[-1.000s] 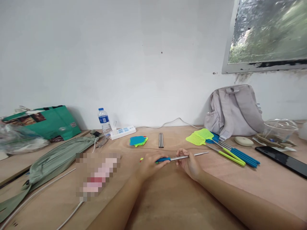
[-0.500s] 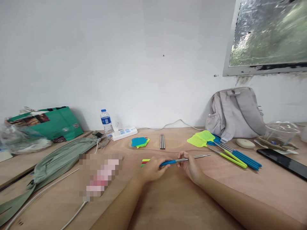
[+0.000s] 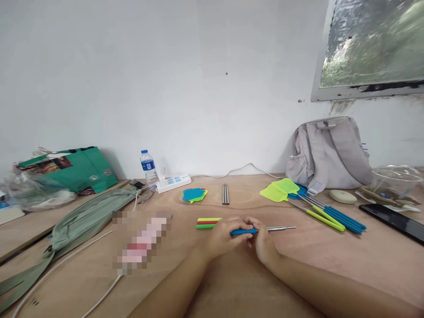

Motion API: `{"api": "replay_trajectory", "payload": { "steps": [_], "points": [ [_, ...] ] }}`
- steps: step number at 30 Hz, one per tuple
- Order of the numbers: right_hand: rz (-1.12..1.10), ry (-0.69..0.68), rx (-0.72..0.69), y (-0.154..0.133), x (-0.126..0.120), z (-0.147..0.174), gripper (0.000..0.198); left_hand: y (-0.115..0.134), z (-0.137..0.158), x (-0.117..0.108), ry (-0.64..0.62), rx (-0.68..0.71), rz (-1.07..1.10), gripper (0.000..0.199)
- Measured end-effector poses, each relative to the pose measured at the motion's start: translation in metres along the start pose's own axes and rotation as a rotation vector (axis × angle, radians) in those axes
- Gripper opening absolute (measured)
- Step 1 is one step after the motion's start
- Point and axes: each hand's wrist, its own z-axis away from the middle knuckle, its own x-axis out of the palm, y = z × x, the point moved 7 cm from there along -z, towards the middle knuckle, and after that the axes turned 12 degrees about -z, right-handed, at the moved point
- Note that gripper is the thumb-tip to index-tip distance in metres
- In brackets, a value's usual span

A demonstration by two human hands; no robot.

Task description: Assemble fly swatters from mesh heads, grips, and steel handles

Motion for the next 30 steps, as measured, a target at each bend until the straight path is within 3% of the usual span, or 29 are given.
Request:
{"api": "replay_trajectory", "payload": {
  "steps": [5,10,13,15,17,20,22,23,30],
  "points": [
    [-0.048,-0.076,0.066,0.002,0.002,-0.002,0.030,0.001,-0.002,0.004,-0.001,-0.034,0.011,0.018],
    [-0.094,-0.010,0.295,0.016,-0.007,-0.019,0.024,-0.019,-0.004,-0.005,0.035,-0.195,0.041,0.021],
    [-0.084,0.109,0.211,0.007,-0.031,-0.035,0.022,-0.038,0.001,-0.014,0.063,-0.271,-0.002,0.020],
    [0.106,0.166,-0.016,-0.016,-0.050,-0.045,0.023,-0.051,0.004,-0.018,0.059,-0.299,-0.028,0.020],
    [0.476,0.121,-0.324,-0.046,-0.055,-0.048,0.033,-0.058,0.006,-0.021,0.047,-0.300,-0.049,0.021],
    [0.993,-0.203,-0.586,-0.059,-0.030,-0.040,0.039,-0.057,0.005,-0.022,0.043,-0.241,-0.124,0.021],
    [1.209,-0.390,-0.574,-0.049,-0.013,-0.032,0.028,-0.049,0.004,-0.020,0.052,-0.173,-0.192,0.021],
    [1.289,-0.417,-0.541,-0.043,-0.008,-0.029,0.023,-0.045,0.004,-0.018,0.055,-0.139,-0.226,0.021],
    [1.546,-0.250,-0.237,-0.020,-0.009,-0.028,0.014,-0.022,0.004,-0.007,0.091,-0.019,-0.354,0.022]
  ]
}}
